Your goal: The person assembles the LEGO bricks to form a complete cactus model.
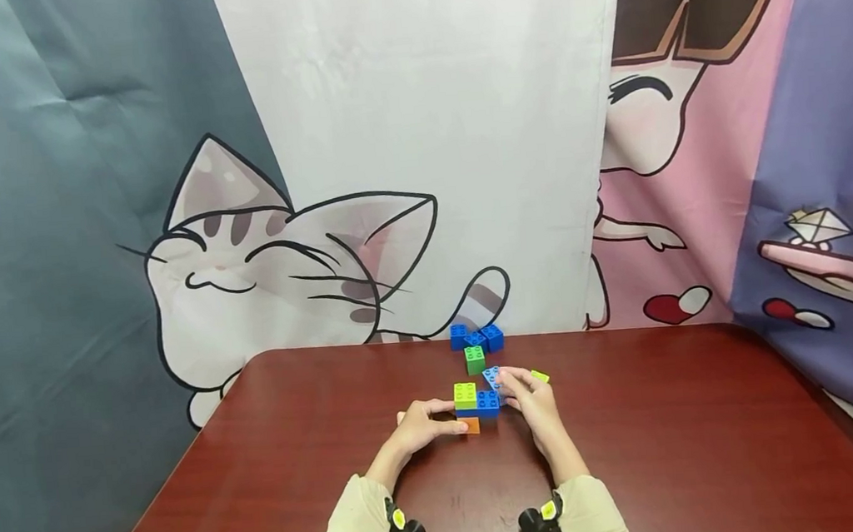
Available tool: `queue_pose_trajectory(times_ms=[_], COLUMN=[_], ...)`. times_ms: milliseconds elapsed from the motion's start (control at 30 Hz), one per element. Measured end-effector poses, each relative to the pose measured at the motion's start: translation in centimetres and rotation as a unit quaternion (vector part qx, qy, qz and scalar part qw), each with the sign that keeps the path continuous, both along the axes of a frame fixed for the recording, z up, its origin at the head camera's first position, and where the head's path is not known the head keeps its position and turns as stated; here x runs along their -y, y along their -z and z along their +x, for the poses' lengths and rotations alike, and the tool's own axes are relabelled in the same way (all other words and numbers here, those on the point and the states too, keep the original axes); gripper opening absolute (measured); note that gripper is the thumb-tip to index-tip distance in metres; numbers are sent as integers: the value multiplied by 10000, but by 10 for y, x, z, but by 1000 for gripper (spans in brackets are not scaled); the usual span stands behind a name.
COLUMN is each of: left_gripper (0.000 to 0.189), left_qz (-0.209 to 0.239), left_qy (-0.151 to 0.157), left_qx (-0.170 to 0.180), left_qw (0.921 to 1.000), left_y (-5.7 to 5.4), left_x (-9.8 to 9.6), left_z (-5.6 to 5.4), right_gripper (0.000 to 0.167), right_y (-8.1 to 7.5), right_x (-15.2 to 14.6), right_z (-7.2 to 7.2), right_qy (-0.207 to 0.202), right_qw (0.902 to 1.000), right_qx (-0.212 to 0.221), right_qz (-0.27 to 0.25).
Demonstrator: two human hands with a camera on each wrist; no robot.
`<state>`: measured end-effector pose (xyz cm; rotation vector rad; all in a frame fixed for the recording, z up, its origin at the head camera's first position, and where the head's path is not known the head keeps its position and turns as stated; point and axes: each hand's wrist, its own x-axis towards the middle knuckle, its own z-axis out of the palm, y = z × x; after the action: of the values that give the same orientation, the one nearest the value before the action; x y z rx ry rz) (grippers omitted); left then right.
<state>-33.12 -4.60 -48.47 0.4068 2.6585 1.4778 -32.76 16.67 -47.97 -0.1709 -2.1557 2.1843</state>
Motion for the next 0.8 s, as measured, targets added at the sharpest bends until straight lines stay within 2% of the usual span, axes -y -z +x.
queue_pose_trajectory(times_ms=[100,167,267,367,500,633,800], left_gripper=[46,45,45,45,47,47,48], left_qz=[23,57,67,44,-16,-4,-27], left_qy=[-89,-138,-165,-143,-96,-82,-133], left_qx=[-5,29,34,-18,-146,-235,-321], left_qw=[10000,9999,9998,9999,9998,9997,9994], left_y=[1,2,3,3,3,5,6], left_x=[0,0,1,1,0,-1,0], left_z=[-1,-1,-1,0,0,-1,0], right_gripper=[41,33,27,30,31,29,27], right_y=[2,4,8,12,14,14,16], right_x=[-3,-5,-5,-5,-5,-6,-5], right_z=[-2,-3,-3,-5,-6,-7,-8], right_qy=[448,699,986,1130,1094,847,629], right_qw=[9985,9970,9944,9914,9894,9878,9792], right_qx=[-137,-237,-391,-558,-655,-620,-516], right_qz=[-274,-224,28,348,694,1153,1858])
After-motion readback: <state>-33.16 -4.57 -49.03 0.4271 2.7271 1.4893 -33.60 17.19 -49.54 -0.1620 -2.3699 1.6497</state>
